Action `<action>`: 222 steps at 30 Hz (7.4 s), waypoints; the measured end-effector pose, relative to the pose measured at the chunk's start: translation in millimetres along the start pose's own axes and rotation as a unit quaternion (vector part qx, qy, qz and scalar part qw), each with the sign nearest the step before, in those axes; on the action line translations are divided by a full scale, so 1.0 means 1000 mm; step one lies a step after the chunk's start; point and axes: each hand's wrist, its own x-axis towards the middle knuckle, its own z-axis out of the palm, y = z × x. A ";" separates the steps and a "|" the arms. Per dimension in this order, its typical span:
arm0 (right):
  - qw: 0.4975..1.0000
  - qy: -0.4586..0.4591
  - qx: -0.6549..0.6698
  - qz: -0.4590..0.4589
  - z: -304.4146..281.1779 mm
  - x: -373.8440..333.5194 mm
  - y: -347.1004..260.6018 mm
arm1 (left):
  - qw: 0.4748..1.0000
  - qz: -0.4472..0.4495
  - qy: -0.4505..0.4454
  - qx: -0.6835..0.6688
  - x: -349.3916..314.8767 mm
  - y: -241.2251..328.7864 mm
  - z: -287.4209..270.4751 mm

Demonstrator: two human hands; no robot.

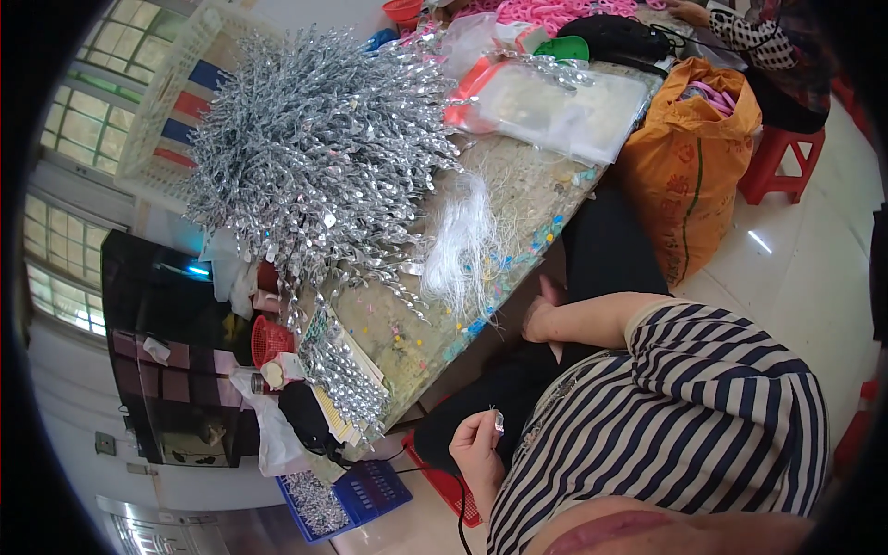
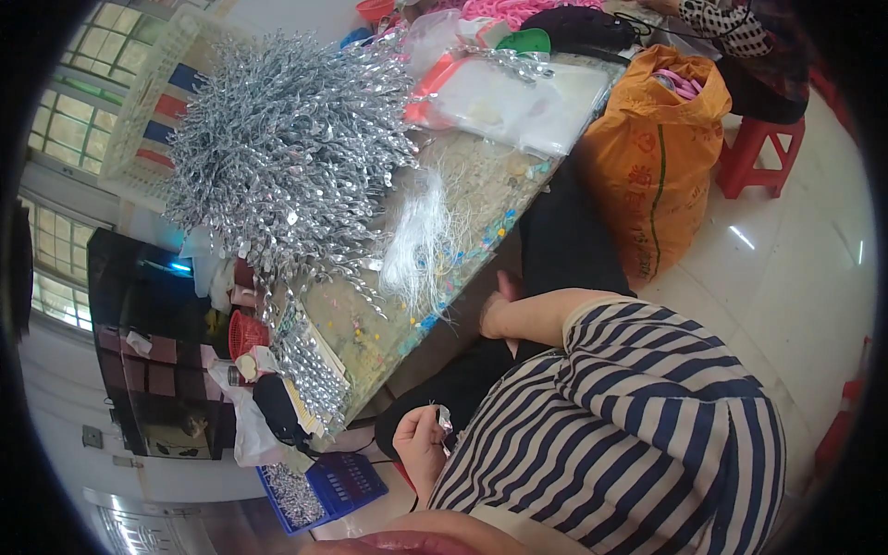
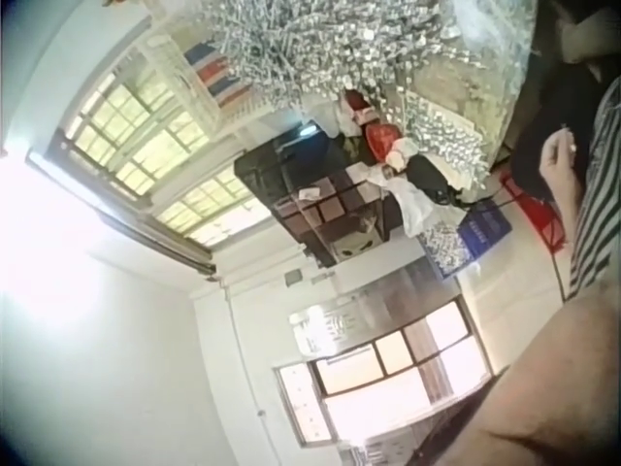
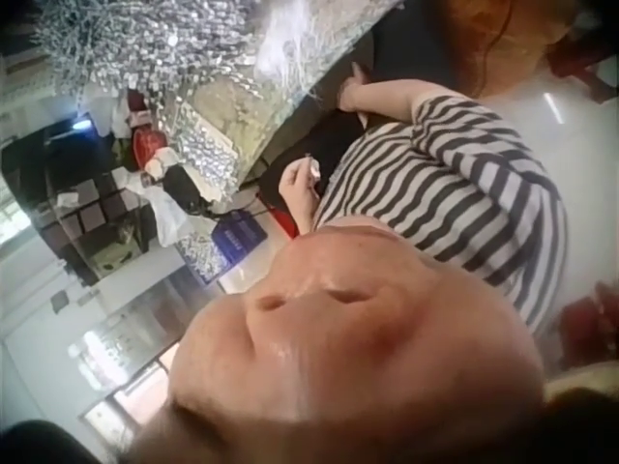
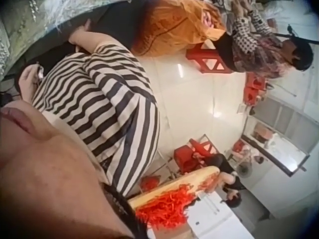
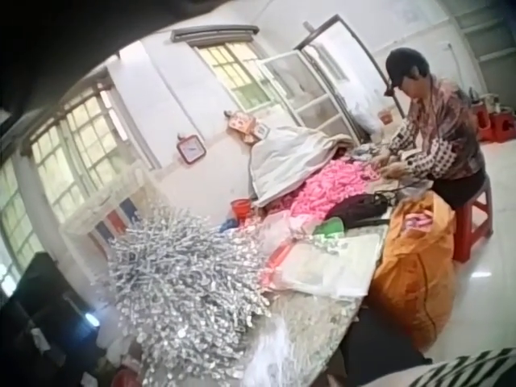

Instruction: The person strings small silver decorative caps onto a thin wire or thread.

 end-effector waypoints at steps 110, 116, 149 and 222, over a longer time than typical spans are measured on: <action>0.823 0.071 0.545 -0.144 -0.167 -0.100 -0.008 | 0.995 0.005 0.035 -0.097 0.125 0.013 0.017; 0.817 0.199 0.494 -0.219 -0.173 -0.084 -0.027 | 0.994 0.025 0.016 -0.106 0.120 0.014 0.012; 0.877 0.179 0.431 -0.115 -0.184 -0.096 -0.018 | 1.000 -0.006 -0.020 -0.002 0.112 0.011 -0.011; 0.861 0.322 0.309 -0.243 -0.174 -0.084 -0.043 | 0.962 0.201 0.001 0.182 0.113 -0.004 0.007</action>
